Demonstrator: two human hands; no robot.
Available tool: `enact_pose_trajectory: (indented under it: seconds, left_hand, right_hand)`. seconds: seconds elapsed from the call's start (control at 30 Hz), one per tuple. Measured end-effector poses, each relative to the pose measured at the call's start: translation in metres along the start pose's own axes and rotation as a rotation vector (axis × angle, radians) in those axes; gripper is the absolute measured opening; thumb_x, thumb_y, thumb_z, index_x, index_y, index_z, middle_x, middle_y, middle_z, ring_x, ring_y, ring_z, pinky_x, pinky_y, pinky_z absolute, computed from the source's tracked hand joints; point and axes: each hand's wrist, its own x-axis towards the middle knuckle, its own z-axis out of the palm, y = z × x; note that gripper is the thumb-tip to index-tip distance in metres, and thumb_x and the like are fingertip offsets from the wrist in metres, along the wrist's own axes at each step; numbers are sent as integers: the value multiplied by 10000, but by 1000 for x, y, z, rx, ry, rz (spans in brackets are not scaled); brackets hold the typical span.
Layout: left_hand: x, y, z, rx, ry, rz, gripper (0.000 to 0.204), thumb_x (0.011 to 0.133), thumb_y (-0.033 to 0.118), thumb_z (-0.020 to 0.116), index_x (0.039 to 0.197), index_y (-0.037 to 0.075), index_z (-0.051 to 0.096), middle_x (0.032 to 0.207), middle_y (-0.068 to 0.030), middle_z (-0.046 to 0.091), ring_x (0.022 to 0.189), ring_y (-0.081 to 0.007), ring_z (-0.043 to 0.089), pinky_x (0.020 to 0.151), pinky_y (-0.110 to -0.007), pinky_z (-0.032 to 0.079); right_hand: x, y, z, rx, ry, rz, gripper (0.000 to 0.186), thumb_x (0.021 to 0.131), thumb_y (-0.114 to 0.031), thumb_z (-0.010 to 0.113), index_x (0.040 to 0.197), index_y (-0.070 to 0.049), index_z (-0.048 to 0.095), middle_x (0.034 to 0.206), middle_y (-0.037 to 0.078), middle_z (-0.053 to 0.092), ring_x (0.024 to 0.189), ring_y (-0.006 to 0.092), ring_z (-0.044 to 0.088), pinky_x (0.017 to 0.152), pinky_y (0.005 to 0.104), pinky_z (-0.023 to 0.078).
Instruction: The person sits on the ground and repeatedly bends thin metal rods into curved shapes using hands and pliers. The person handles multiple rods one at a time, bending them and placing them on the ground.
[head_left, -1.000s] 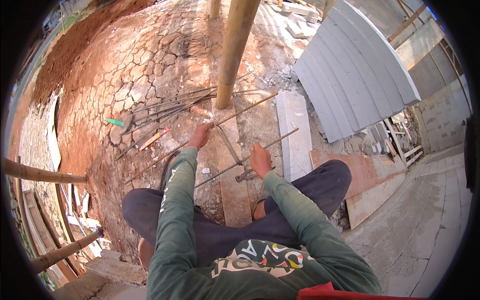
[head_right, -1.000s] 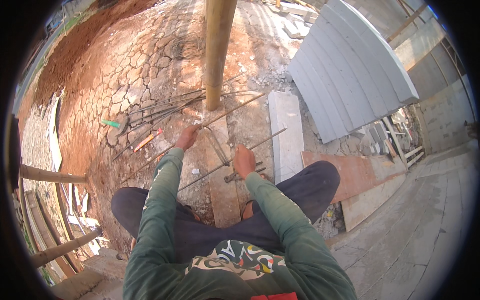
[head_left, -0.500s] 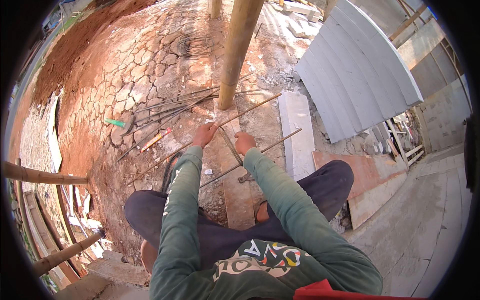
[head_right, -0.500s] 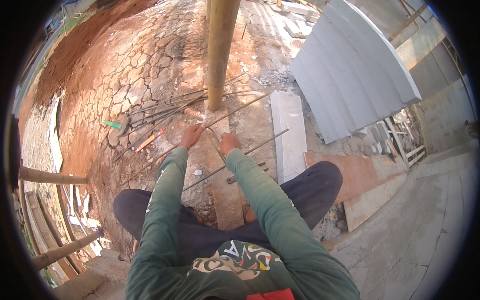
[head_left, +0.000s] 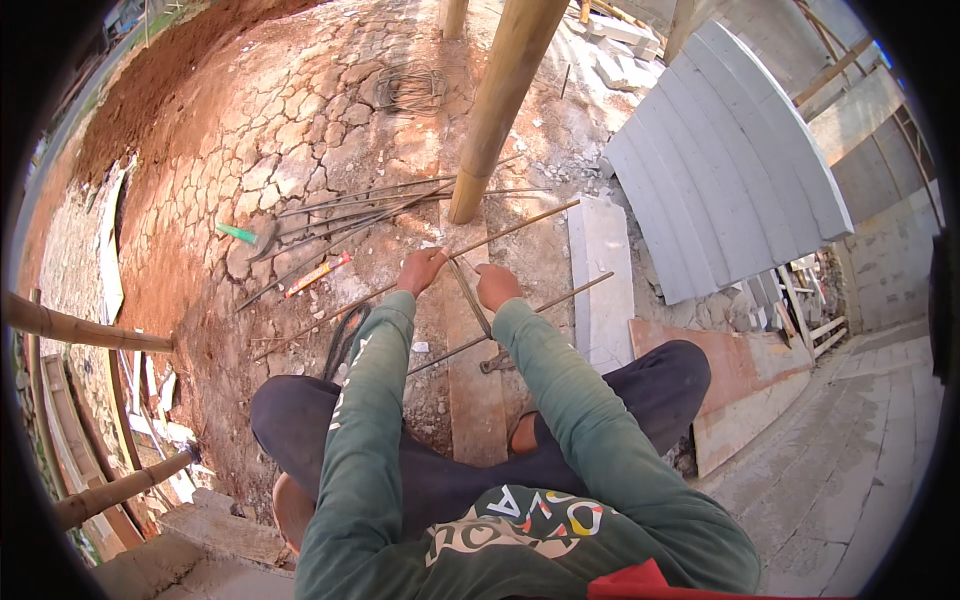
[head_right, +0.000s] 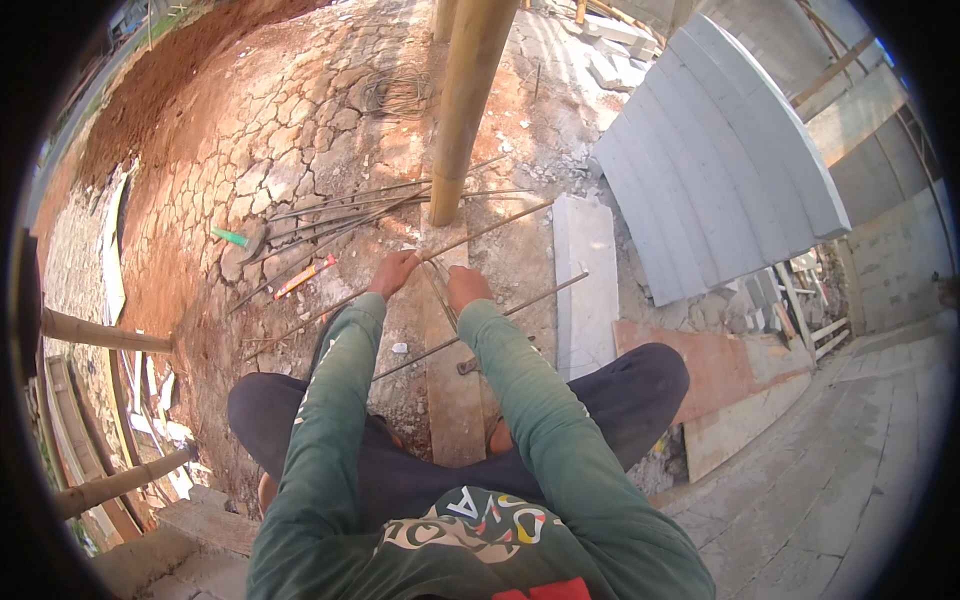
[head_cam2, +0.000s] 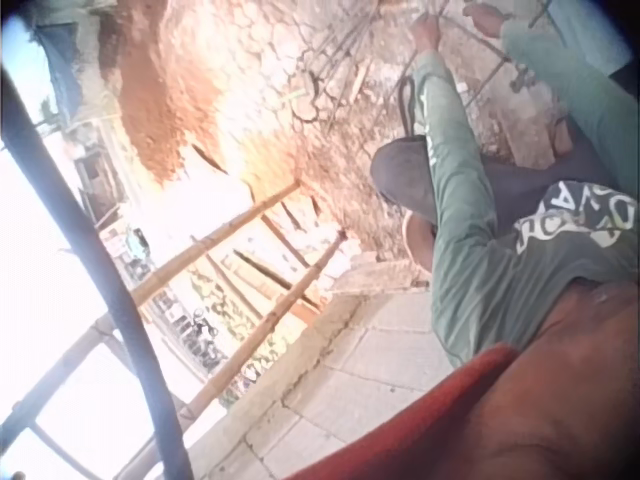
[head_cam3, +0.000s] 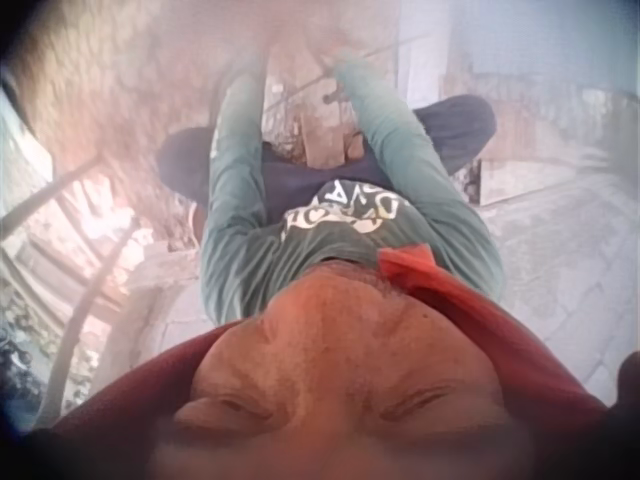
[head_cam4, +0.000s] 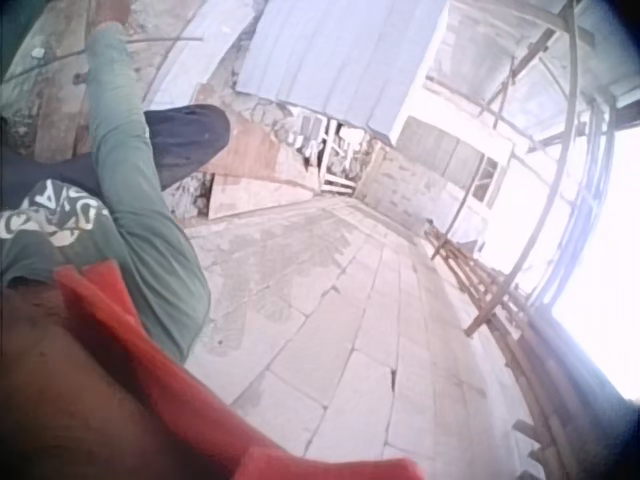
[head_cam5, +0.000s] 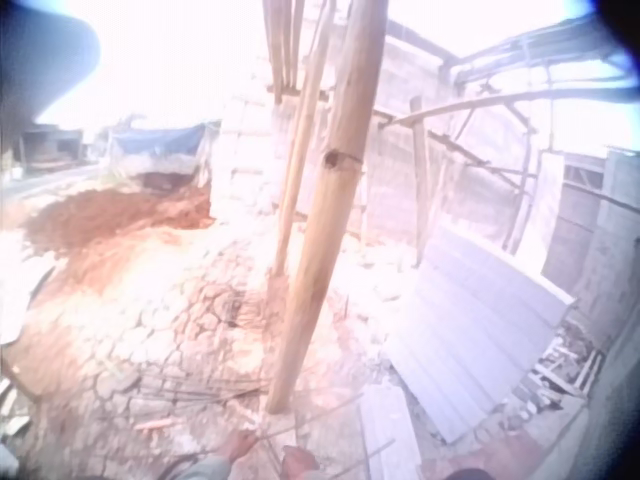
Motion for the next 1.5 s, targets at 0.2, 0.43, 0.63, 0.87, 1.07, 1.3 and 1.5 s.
enact_pose_trajectory:
  seconds: [0.2,0.43,0.63,0.87,1.07,1.3,1.5]
  left_hand:
    - [1,-2,-1,-63,-30,28,500,912,456,541,1193,56,645,1149,-230,639,1099,-368,602,950,-400,457]
    - [4,-9,2,-67,-15,101,447,927,365,540,1234,49,613,1189,-223,627,1128,-343,595,957,-390,452]
    - [-1,-4,-10,-240,-171,25,434,929,307,527,1298,85,573,1026,-119,634,938,-228,570,850,-322,445]
    - [-23,9,-32,-528,-278,10,432,951,382,468,1289,135,576,829,-19,525,770,-137,438,710,-265,366]
    - [-21,22,-30,-555,-226,-160,410,947,454,458,1112,122,633,853,-11,518,760,-122,430,703,-263,360]
    - [-13,15,-27,-481,-338,-29,348,859,312,617,1160,141,583,918,-10,522,823,-123,461,726,-273,364]
    - [-2,7,-20,-69,-309,-3,472,778,188,726,1194,70,539,780,-43,549,696,-196,516,649,-328,433]
  right_hand:
    - [15,-30,18,232,39,35,317,912,-276,479,1064,-78,674,1069,202,661,1012,377,623,872,480,493]
    - [16,-34,18,248,-12,158,323,897,-332,496,1060,-132,689,1106,170,659,1028,373,620,889,475,488]
    - [10,-37,14,268,39,137,295,890,-297,488,1042,-152,695,1075,165,668,1002,381,626,878,477,492]
    - [10,-43,11,294,41,134,267,873,-262,497,957,-106,698,1024,176,670,974,377,628,835,479,494]
    - [10,-42,19,303,94,67,252,872,-248,515,904,-70,691,975,185,671,944,377,631,813,490,488]
    - [21,-24,30,282,157,45,249,878,-241,528,947,-57,683,997,179,669,960,370,627,820,486,487]
    - [22,-13,19,306,128,-65,252,894,-234,508,926,-53,680,1005,185,663,953,379,625,824,480,491]
